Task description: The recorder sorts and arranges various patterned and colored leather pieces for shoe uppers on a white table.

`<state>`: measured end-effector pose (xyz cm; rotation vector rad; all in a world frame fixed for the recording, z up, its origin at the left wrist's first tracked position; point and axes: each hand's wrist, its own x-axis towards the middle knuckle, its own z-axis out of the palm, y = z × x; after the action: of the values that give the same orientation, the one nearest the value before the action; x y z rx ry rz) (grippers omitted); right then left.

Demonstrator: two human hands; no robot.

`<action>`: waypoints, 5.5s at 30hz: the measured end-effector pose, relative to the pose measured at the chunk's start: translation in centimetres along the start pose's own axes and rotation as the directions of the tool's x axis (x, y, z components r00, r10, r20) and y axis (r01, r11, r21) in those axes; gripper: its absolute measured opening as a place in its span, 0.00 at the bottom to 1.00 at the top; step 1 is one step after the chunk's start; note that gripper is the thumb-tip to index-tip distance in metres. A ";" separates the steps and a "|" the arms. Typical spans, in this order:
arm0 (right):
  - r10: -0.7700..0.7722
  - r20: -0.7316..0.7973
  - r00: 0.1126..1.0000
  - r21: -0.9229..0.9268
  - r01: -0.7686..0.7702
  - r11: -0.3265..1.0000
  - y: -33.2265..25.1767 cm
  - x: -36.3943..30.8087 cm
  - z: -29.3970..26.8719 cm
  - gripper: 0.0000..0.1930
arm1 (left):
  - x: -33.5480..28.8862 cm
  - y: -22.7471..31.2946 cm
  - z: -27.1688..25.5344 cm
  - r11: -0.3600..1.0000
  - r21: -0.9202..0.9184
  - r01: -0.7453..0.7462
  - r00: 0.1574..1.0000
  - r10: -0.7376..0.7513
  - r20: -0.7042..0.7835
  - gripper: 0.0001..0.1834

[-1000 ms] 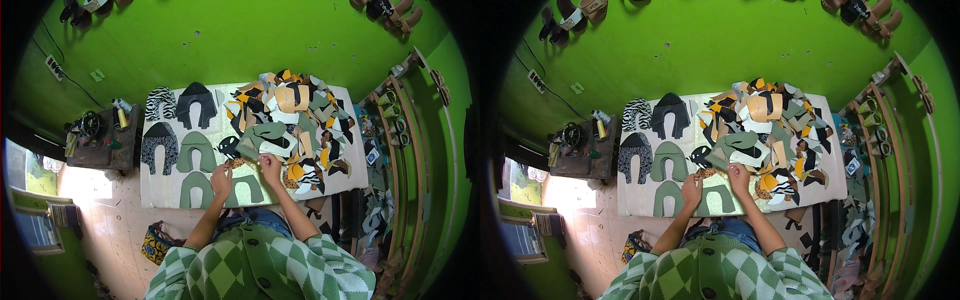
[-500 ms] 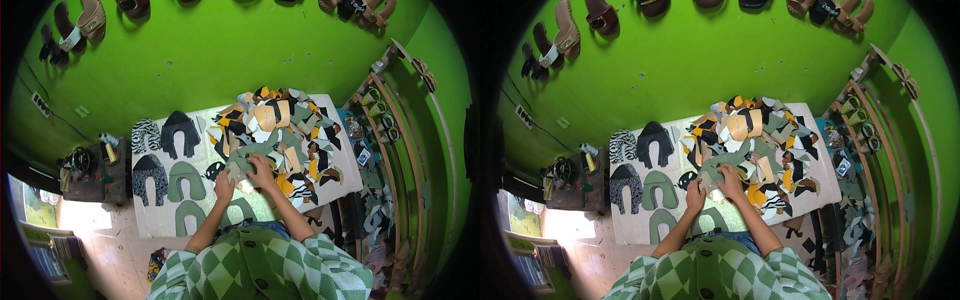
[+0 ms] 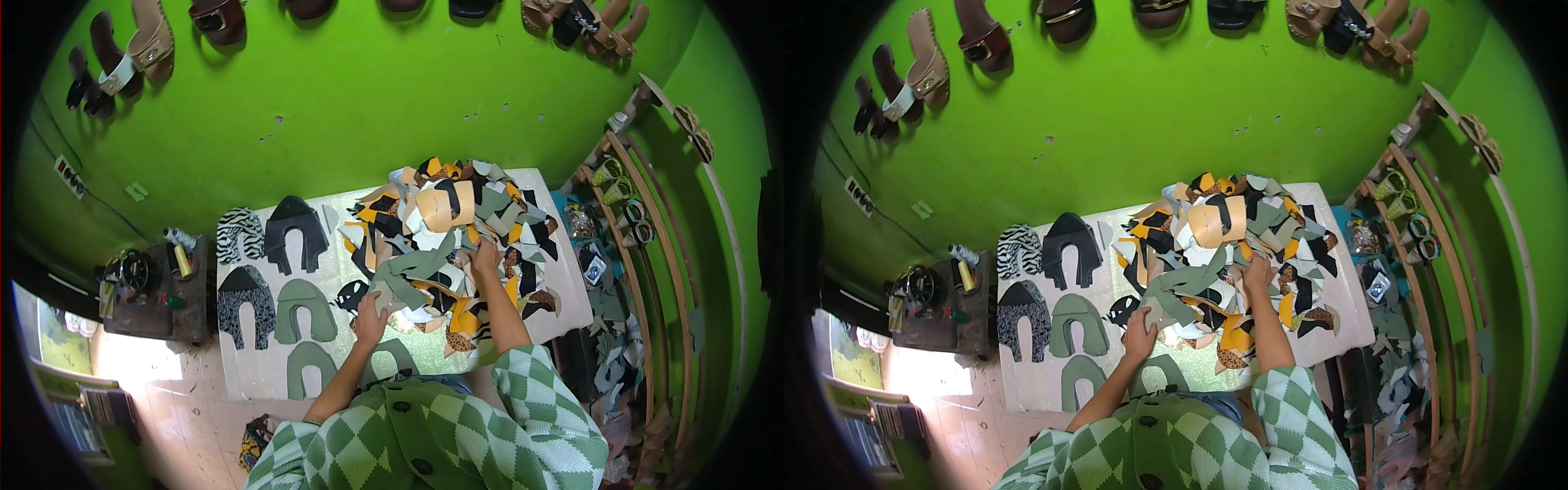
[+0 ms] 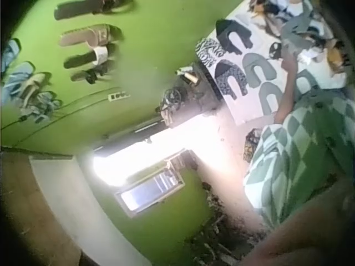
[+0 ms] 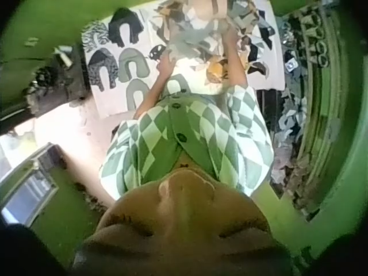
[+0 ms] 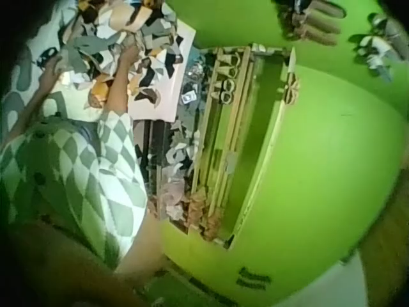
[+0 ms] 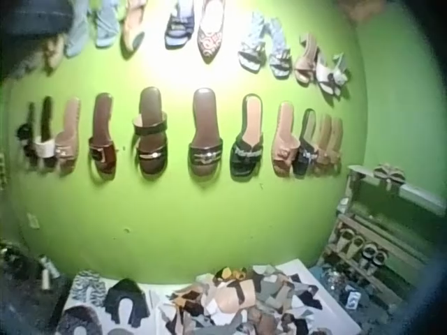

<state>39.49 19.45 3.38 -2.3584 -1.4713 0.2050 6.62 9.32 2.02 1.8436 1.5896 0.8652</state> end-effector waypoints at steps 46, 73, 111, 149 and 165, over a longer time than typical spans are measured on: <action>-0.320 0.450 0.834 0.759 -0.169 0.628 -5.1 -26.0 2.3 0.13 | -12.1 -3.2 -1.4 0.447 -0.742 0.500 0.849 -0.422 0.318 0.19; -0.553 0.313 0.772 0.757 0.150 0.637 -6.7 -19.8 1.6 0.07 | -6.6 -1.5 -2.5 0.434 -0.782 0.448 0.893 -0.265 0.365 0.18; -0.248 0.354 0.902 0.420 0.083 0.904 -7.9 -24.0 7.2 0.10 | -9.9 -4.7 -2.9 0.787 -0.033 0.616 0.784 -0.616 -0.071 0.09; -0.744 0.194 0.639 -0.093 0.767 0.635 -8.6 -30.2 4.5 0.24 | -14.7 -0.8 -1.6 0.762 0.648 -0.014 1.000 -0.006 0.029 0.24; -0.571 0.187 0.800 -0.173 0.598 0.782 -5.9 -29.5 3.4 0.25 | -15.2 -1.5 -1.7 0.754 0.657 -0.020 0.998 0.052 -0.030 0.24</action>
<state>20.27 -3.73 0.52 -1.9301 -2.3178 0.0203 2.95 -5.47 0.22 2.3369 2.0754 0.3624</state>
